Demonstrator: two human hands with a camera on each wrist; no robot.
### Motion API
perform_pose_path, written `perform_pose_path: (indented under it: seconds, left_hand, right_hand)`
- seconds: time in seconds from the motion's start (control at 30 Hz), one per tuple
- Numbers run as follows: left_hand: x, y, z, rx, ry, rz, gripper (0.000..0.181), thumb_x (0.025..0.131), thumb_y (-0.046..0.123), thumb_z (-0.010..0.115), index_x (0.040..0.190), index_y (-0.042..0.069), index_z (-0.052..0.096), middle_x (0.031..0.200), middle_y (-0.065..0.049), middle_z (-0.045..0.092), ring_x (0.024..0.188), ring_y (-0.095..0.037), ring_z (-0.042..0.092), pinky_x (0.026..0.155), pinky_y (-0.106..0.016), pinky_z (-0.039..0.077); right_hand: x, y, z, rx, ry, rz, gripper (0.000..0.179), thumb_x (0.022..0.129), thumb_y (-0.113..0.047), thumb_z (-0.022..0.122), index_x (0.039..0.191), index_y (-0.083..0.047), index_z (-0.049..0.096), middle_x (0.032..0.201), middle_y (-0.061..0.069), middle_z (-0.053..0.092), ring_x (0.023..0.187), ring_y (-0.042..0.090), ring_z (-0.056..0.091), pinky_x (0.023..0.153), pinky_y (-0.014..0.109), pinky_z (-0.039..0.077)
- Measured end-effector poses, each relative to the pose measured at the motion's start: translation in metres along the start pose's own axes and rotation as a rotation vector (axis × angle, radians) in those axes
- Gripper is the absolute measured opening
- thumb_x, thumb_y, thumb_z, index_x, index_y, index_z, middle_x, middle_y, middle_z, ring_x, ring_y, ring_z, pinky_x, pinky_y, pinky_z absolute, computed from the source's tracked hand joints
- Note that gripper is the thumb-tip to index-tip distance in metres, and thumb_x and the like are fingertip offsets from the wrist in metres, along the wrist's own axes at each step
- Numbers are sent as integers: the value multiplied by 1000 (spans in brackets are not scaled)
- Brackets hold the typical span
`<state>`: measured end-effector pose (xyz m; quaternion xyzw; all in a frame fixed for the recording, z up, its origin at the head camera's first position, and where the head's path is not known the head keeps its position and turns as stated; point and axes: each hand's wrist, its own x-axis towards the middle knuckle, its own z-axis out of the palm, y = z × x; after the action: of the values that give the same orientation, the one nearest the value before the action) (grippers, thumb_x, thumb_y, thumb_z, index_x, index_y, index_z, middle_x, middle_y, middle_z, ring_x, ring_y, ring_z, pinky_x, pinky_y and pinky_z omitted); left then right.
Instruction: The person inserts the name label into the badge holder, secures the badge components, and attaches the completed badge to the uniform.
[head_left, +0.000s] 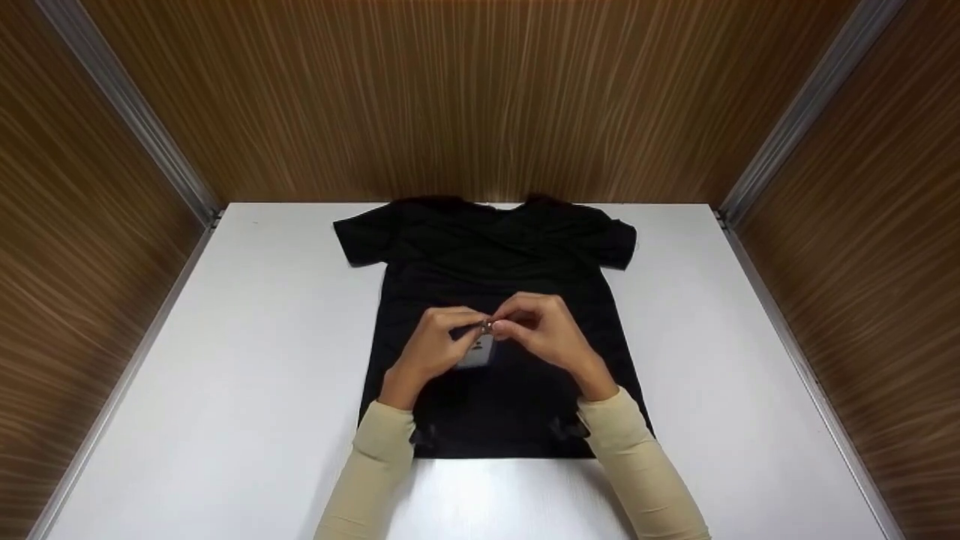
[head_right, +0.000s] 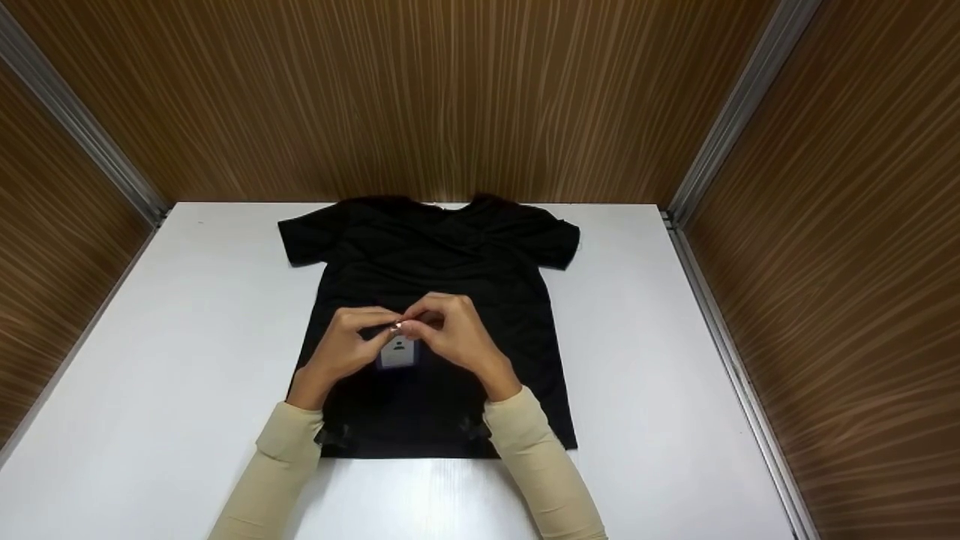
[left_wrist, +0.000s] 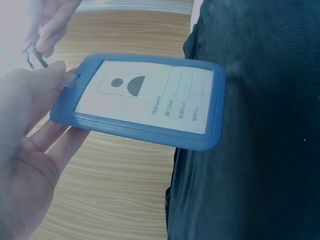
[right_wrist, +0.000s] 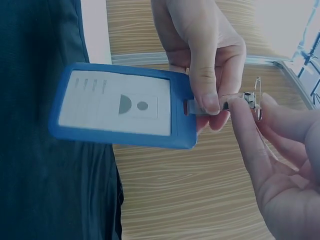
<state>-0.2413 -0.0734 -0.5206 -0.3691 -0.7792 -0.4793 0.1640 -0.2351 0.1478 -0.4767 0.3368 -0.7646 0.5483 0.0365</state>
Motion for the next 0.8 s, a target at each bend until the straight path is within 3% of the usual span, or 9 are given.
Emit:
perform_pose_path:
  seconds: [0.17,0.3,0.8]
  left_hand:
    - [-2,1,0,22,15,-16,16,97,5,70,109,3,80,105,-10,80,95,-20,77,83,-32,62]
    - [-3,2,1,20,9,-23,16,98,7,69,109,4,80,107,-10,80,96,-19,77,82,-31,62]
    - [0,6,4,-44,-62,-58,15,93,-1,72,108,-2,76,105,-16,79,93,-22,77,81,-32,62]
  right_hand:
    - [-1,3,-2,-105,17,-32,9,92,-10,77,99,-6,80,94,11,76,82,20,73,73,27,61]
    - [-2,5,-2,-173,38,-40,8,94,-13,75,97,-8,81,91,8,77,76,19,71,68,29,60]
    - [-2,8,0,-328,77,-88,15,101,-6,63,91,-1,73,81,11,71,64,13,63,59,25,54]
